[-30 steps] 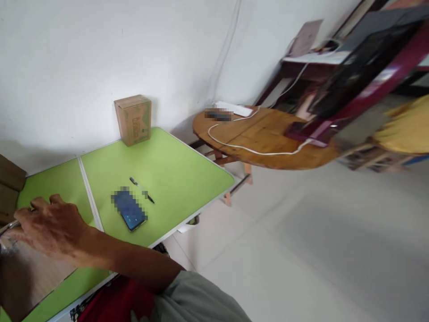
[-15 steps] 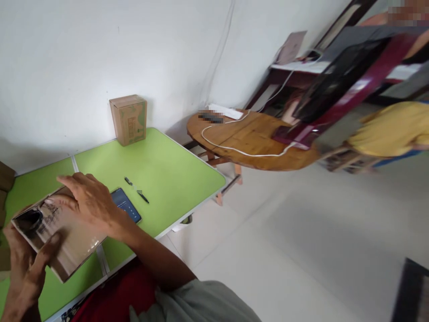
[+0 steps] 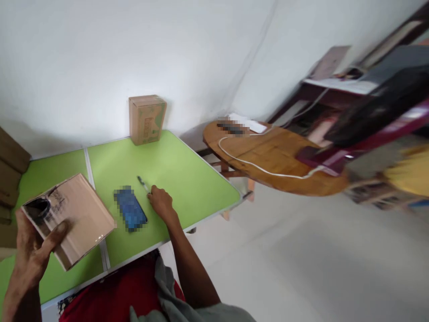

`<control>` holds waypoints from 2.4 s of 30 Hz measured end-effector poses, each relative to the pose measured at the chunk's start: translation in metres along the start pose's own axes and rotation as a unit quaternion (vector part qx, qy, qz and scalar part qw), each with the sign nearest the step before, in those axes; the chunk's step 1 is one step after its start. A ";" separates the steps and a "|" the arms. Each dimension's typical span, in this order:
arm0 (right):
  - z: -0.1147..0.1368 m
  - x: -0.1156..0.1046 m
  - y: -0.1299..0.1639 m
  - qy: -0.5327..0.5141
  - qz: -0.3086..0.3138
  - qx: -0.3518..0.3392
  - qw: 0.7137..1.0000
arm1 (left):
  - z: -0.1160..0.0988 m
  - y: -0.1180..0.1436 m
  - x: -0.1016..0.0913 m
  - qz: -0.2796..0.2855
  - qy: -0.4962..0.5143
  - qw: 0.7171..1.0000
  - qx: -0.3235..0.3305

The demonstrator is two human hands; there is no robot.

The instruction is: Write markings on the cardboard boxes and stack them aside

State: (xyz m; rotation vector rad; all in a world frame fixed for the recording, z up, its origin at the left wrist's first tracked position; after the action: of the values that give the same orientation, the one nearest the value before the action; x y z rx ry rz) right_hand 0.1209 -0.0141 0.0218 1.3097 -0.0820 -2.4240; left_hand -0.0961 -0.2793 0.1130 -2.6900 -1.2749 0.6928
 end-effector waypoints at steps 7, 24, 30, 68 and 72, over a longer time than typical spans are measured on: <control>0.035 -0.027 0.043 -0.296 0.003 -0.175 0.939 | -0.001 0.011 0.003 0.014 0.006 1.000 -0.005; 0.134 -0.031 0.123 -0.401 0.135 -0.488 0.764 | 0.003 0.015 0.002 0.025 -0.041 0.997 0.056; 0.129 -0.033 0.111 -0.437 0.102 -0.405 0.797 | 0.000 0.014 0.002 0.019 -0.034 0.999 0.029; 0.024 0.051 0.068 -0.011 0.034 -0.046 0.998 | 0.006 0.005 -0.007 0.010 -0.021 1.000 -0.001; 0.003 0.044 0.066 -0.109 0.070 -0.055 0.990 | 0.012 0.007 -0.009 0.014 -0.016 1.000 -0.002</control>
State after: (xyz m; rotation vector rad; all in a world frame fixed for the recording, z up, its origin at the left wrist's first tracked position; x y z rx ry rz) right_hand 0.1165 -0.0911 0.0035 0.9561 -0.0930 -2.4044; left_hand -0.1009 -0.2919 0.1037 -2.7156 -1.2493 0.7388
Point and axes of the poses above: each hand's wrist, its own y-axis away from the middle knuckle, its own x-axis out of the palm, z = x × y, the point moved 3 cm from there along -y, towards the middle knuckle, and after that the axes turned 2 degrees about y, right-handed, at the moved point
